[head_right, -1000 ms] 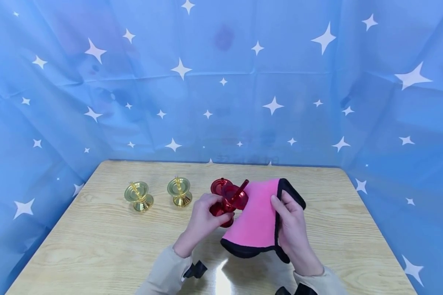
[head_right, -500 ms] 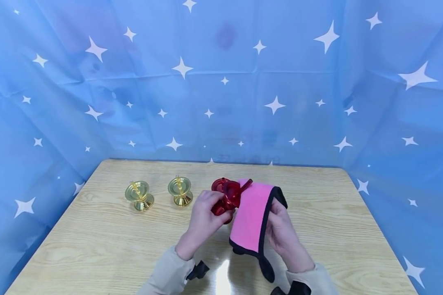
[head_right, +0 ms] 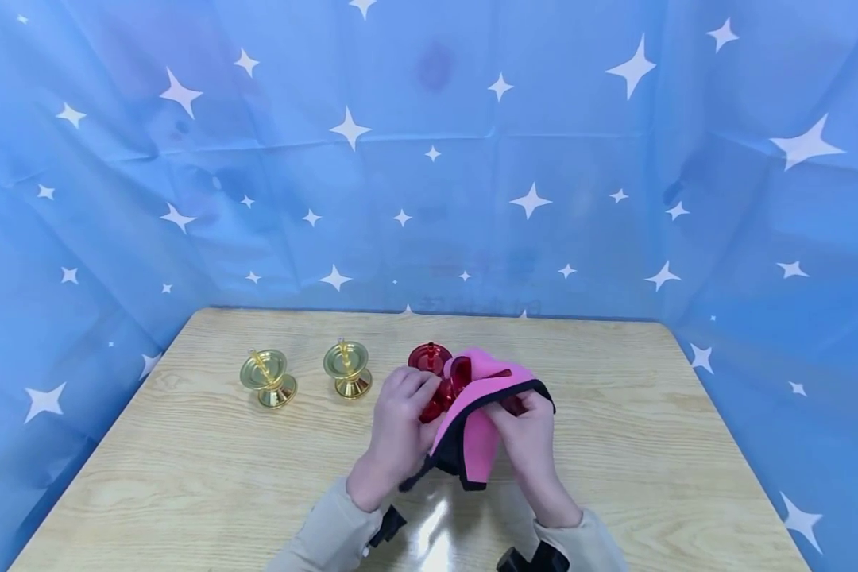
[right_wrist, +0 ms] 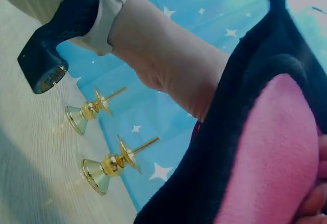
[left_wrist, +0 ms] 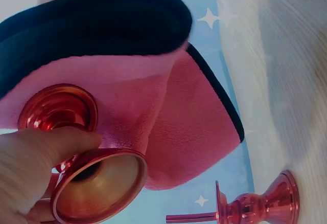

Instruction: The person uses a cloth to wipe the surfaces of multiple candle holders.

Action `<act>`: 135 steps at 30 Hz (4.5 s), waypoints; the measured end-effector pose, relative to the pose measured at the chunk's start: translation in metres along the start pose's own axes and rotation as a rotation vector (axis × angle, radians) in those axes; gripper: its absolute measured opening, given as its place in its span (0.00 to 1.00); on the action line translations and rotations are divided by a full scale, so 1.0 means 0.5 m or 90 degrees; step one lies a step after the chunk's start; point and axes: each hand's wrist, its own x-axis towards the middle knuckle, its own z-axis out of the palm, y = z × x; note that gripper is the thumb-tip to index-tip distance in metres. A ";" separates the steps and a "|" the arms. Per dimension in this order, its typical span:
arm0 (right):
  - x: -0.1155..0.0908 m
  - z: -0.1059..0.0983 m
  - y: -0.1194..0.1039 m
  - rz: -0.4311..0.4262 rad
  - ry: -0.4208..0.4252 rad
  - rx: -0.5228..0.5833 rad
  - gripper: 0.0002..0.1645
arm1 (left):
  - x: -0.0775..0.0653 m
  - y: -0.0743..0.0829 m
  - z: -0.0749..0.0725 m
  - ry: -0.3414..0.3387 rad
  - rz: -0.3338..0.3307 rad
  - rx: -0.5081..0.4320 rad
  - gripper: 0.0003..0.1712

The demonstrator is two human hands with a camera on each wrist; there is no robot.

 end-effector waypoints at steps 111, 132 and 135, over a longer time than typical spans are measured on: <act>0.008 0.007 -0.003 -0.194 0.057 0.202 0.13 | -0.006 0.002 -0.006 -0.047 -0.050 -0.199 0.23; 0.010 -0.009 -0.026 -0.196 -0.032 0.368 0.14 | -0.007 -0.002 -0.022 -0.044 -0.092 -0.485 0.43; 0.007 -0.015 -0.029 -0.191 -0.059 0.355 0.14 | 0.005 0.010 -0.041 -0.008 -0.072 -0.488 0.42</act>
